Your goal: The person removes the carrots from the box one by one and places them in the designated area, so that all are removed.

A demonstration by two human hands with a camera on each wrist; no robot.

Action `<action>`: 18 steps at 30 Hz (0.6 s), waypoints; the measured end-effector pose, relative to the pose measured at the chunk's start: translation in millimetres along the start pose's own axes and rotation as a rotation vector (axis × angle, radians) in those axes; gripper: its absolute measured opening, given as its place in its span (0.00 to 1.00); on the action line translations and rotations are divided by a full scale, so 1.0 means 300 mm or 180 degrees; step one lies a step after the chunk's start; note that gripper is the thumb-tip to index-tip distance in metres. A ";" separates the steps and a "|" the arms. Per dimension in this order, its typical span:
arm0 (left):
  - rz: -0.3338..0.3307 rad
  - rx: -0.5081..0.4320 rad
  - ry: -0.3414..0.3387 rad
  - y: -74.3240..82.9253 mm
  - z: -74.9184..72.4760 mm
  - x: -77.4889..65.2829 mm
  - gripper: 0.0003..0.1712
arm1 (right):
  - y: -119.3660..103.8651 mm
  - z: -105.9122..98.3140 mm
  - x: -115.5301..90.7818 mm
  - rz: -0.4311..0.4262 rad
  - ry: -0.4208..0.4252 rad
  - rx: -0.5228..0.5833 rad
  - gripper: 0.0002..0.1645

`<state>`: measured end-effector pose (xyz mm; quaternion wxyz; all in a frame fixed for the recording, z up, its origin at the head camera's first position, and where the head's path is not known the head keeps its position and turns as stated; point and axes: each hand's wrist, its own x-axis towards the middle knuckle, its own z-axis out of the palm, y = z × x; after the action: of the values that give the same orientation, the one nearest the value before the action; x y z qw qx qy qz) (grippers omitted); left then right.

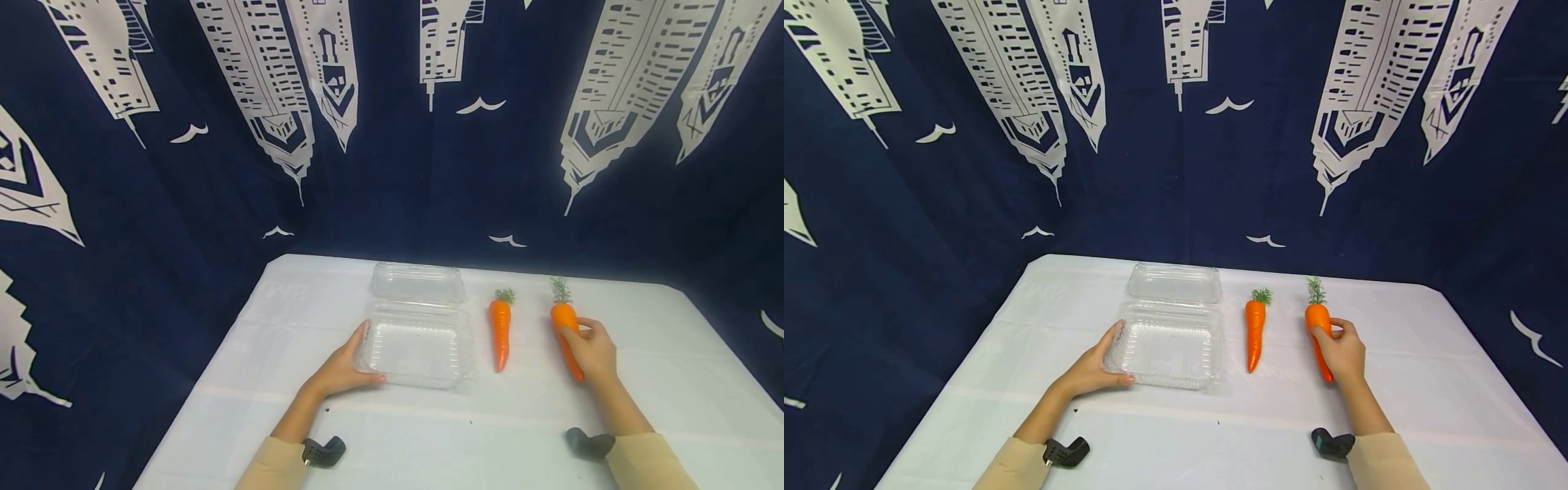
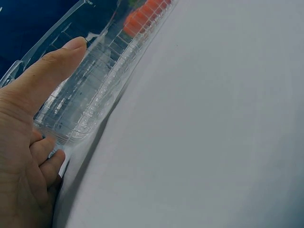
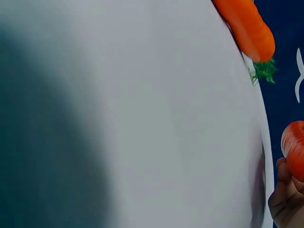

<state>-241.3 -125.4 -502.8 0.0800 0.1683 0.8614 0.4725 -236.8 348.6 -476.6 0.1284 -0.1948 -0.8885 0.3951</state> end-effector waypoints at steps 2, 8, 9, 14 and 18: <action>0.0010 -0.0002 0.0005 -0.001 0.000 0.001 0.73 | 0.007 -0.003 0.008 0.0001 -0.0010 -0.0048 0.37; 0.0014 0.0019 0.0006 -0.003 0.002 0.001 0.73 | 0.023 -0.009 0.020 0.0062 -0.0080 -0.0105 0.37; 0.0018 0.0020 0.0005 -0.003 0.003 0.001 0.73 | 0.024 -0.010 0.020 0.0059 -0.0098 -0.0106 0.37; 0.0033 0.0008 -0.0005 -0.004 0.002 0.003 0.73 | 0.032 -0.009 0.020 -0.0007 -0.0170 -0.0206 0.36; 0.0024 0.0021 -0.0002 -0.002 0.002 0.004 0.73 | 0.028 -0.008 0.020 -0.0070 -0.0247 -0.0295 0.36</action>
<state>-242.3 -124.9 -503.6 0.0779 0.1720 0.8623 0.4699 -239.1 358.1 -480.9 0.0891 -0.1753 -0.9123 0.3593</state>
